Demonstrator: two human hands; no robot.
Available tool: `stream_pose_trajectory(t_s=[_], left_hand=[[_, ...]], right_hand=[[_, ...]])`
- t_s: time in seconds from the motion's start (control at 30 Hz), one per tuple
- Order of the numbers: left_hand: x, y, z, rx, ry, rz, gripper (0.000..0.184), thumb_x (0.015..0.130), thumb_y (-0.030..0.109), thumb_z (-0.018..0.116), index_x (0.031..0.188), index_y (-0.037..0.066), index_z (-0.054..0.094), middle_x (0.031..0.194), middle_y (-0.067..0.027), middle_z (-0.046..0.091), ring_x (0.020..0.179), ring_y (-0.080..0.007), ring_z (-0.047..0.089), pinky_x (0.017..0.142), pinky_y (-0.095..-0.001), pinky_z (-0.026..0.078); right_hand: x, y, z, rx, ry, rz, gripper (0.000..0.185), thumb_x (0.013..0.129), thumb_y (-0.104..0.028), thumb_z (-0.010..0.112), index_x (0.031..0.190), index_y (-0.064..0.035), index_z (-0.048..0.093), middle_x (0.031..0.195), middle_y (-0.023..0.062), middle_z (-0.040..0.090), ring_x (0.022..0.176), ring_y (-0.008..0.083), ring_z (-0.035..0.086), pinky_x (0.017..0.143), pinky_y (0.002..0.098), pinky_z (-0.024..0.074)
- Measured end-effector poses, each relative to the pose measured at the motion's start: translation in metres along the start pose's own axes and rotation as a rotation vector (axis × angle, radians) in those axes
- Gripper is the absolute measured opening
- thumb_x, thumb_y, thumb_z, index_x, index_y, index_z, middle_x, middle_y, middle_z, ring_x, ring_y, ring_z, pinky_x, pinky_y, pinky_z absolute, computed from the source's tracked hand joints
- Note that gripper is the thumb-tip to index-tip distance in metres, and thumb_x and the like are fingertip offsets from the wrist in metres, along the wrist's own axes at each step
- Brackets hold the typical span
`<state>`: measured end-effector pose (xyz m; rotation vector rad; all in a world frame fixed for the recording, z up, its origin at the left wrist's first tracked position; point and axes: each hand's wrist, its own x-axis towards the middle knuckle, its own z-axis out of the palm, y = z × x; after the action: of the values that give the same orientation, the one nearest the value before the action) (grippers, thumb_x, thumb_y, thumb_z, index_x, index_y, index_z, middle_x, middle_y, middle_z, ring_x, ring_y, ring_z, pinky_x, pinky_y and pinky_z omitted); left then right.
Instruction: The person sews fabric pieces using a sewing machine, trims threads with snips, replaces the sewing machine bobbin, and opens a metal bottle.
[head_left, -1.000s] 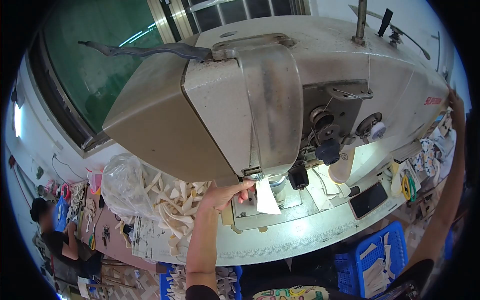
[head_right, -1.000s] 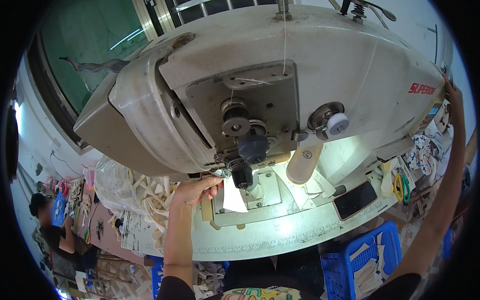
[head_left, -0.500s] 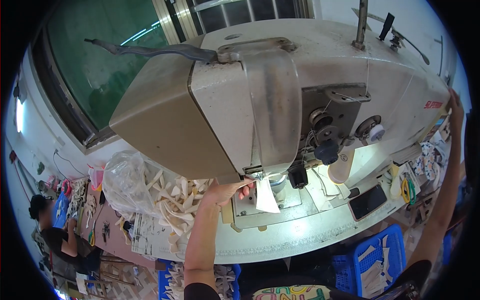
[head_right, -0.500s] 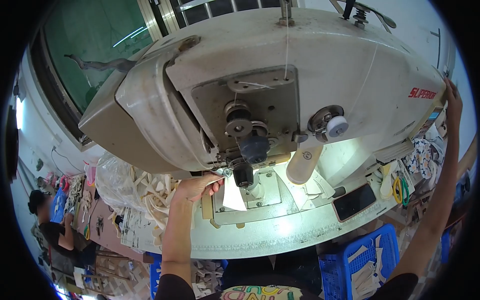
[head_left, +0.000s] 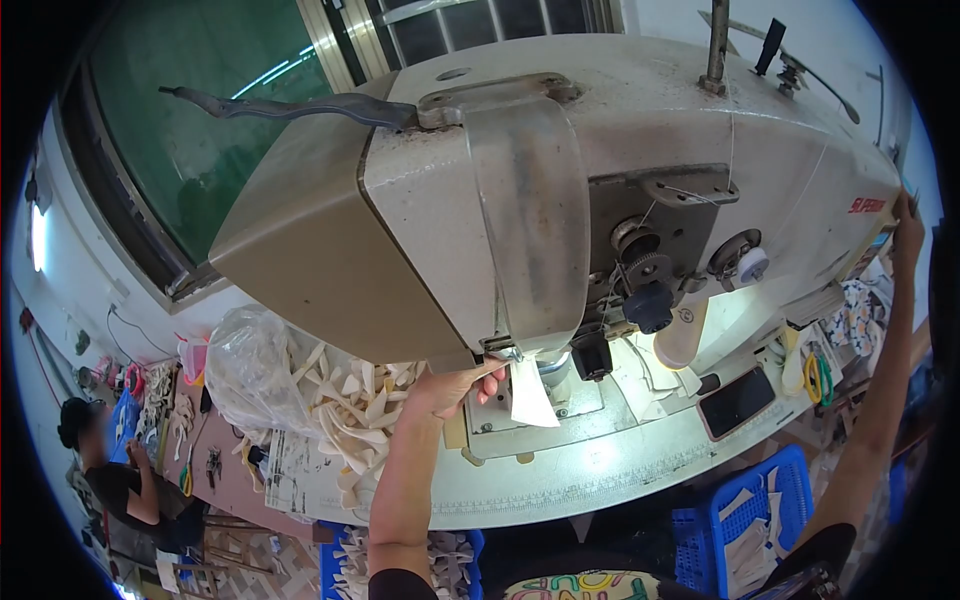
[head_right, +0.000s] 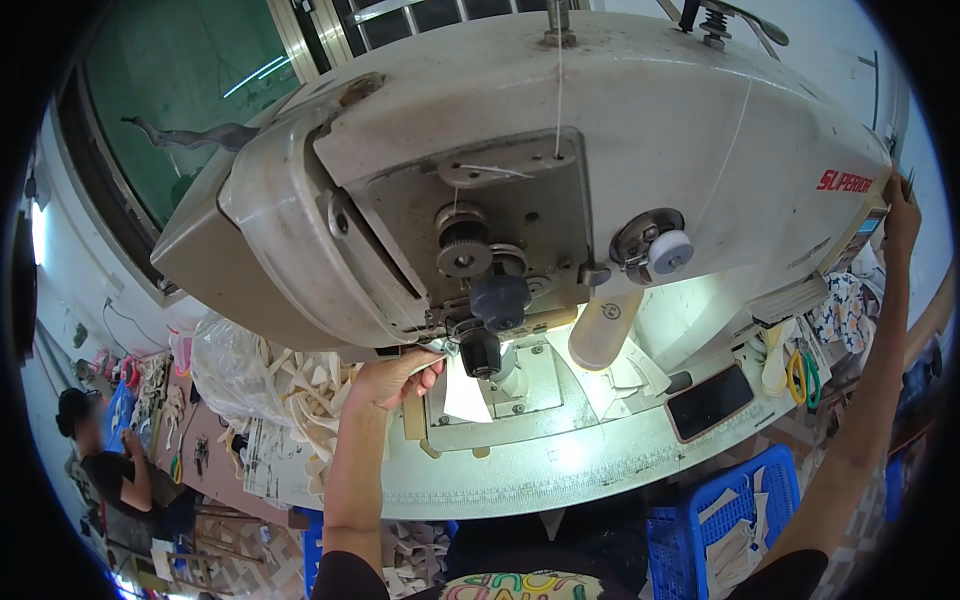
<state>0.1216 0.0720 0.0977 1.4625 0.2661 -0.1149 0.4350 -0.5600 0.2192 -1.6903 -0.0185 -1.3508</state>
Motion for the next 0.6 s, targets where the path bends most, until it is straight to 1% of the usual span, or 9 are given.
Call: stream_pose_trajectory(t_s=[0.03, 0.07, 0.17, 0.2, 0.3, 0.4, 0.47, 0.53, 0.6], left_hand=[[-0.002, 0.002, 0.002, -0.004, 0.001, -0.002, 0.016, 0.084, 0.020, 0.058, 0.082, 0.004, 0.058, 0.067, -0.0018, 0.054, 0.054, -0.0069, 0.049, 0.045, -0.0201, 0.039], [-0.003, 0.004, 0.004, -0.002, 0.010, 0.011, 0.016, 0.084, 0.020, 0.058, 0.081, 0.004, 0.058, 0.067, -0.0019, 0.054, 0.053, -0.0070, 0.049, 0.045, -0.0201, 0.039], [-0.005, 0.005, 0.007, 0.027, 0.022, 0.024, 0.016, 0.084, 0.019, 0.058, 0.079, 0.004, 0.058, 0.066, -0.0021, 0.054, 0.052, -0.0072, 0.049, 0.044, -0.0200, 0.039], [-0.004, 0.004, 0.004, 0.049, 0.016, 0.012, 0.017, 0.084, 0.019, 0.058, 0.078, 0.004, 0.057, 0.066, -0.0022, 0.054, 0.053, -0.0073, 0.049, 0.044, -0.0197, 0.039], [-0.004, 0.008, 0.005, 0.077, 0.025, -0.010, 0.016, 0.084, 0.018, 0.057, 0.077, 0.004, 0.057, 0.063, -0.0016, 0.053, 0.052, -0.0080, 0.049, 0.045, -0.0195, 0.039], [-0.002, 0.015, 0.003, 0.110, 0.003, -0.032, 0.018, 0.085, 0.019, 0.056, 0.076, 0.003, 0.057, 0.061, -0.0012, 0.052, 0.052, -0.0080, 0.048, 0.046, -0.0193, 0.039], [0.006, 0.008, -0.010, 0.087, -0.051, -0.074, 0.019, 0.085, 0.019, 0.056, 0.075, 0.003, 0.058, 0.060, -0.0012, 0.052, 0.053, -0.0079, 0.048, 0.046, -0.0191, 0.039], [-0.005, 0.023, 0.003, 0.125, -0.029, -0.110, 0.021, 0.085, 0.021, 0.055, 0.075, 0.002, 0.057, 0.060, -0.0013, 0.052, 0.051, -0.0073, 0.047, 0.044, -0.0192, 0.038], [-0.010, 0.024, 0.008, 0.163, -0.074, -0.101, 0.020, 0.084, 0.020, 0.056, 0.076, 0.002, 0.056, 0.062, -0.0016, 0.052, 0.048, -0.0060, 0.044, 0.040, -0.0190, 0.034]], right_hand=[[0.006, 0.003, 0.000, -0.026, 0.017, 0.002, 0.040, 0.084, -0.042, 0.054, 0.109, -0.0111, 0.062, 0.065, -0.0036, 0.053, 0.040, 0.0010, 0.026, 0.036, 0.0205, 0.0185], [0.019, 0.015, -0.007, -0.024, -0.094, 0.089, 0.038, 0.085, -0.040, 0.053, 0.111, -0.0142, 0.061, 0.076, 0.0006, 0.059, 0.050, 0.0039, 0.042, 0.041, 0.0201, 0.0312], [0.042, 0.021, -0.006, 0.063, -0.156, 0.105, 0.038, 0.086, -0.039, 0.050, 0.113, -0.0144, 0.060, 0.092, 0.0065, 0.061, 0.075, 0.0100, 0.055, 0.058, 0.0248, 0.0455], [0.057, 0.029, -0.012, 0.015, -0.250, 0.194, 0.040, 0.087, -0.039, 0.048, 0.116, -0.0138, 0.058, 0.103, 0.0102, 0.060, 0.096, 0.0140, 0.054, 0.076, 0.0305, 0.0469], [0.059, 0.028, -0.008, -0.140, -0.314, -0.069, 0.042, 0.087, -0.041, 0.047, 0.118, -0.0147, 0.056, 0.103, 0.0104, 0.059, 0.093, 0.0135, 0.055, 0.080, 0.0286, 0.0448], [0.050, 0.020, -0.008, -0.197, -0.319, -0.162, 0.044, 0.086, -0.041, 0.049, 0.120, -0.0135, 0.055, 0.106, 0.0103, 0.058, 0.097, 0.0131, 0.055, 0.084, 0.0251, 0.0416], [0.065, 0.002, -0.001, -0.175, -0.544, 0.029, 0.045, 0.086, -0.041, 0.049, 0.120, -0.0126, 0.054, 0.109, 0.0101, 0.057, 0.100, 0.0131, 0.053, 0.086, 0.0246, 0.0403], [0.084, -0.011, 0.000, -0.149, -0.755, 0.224, 0.046, 0.086, -0.041, 0.050, 0.120, -0.0117, 0.054, 0.112, 0.0099, 0.055, 0.103, 0.0131, 0.052, 0.088, 0.0240, 0.0391], [0.083, -0.016, -0.010, -0.143, -0.712, 0.231, 0.046, 0.086, -0.041, 0.050, 0.120, -0.0115, 0.054, 0.112, 0.0098, 0.055, 0.103, 0.0130, 0.052, 0.088, 0.0241, 0.0391]])
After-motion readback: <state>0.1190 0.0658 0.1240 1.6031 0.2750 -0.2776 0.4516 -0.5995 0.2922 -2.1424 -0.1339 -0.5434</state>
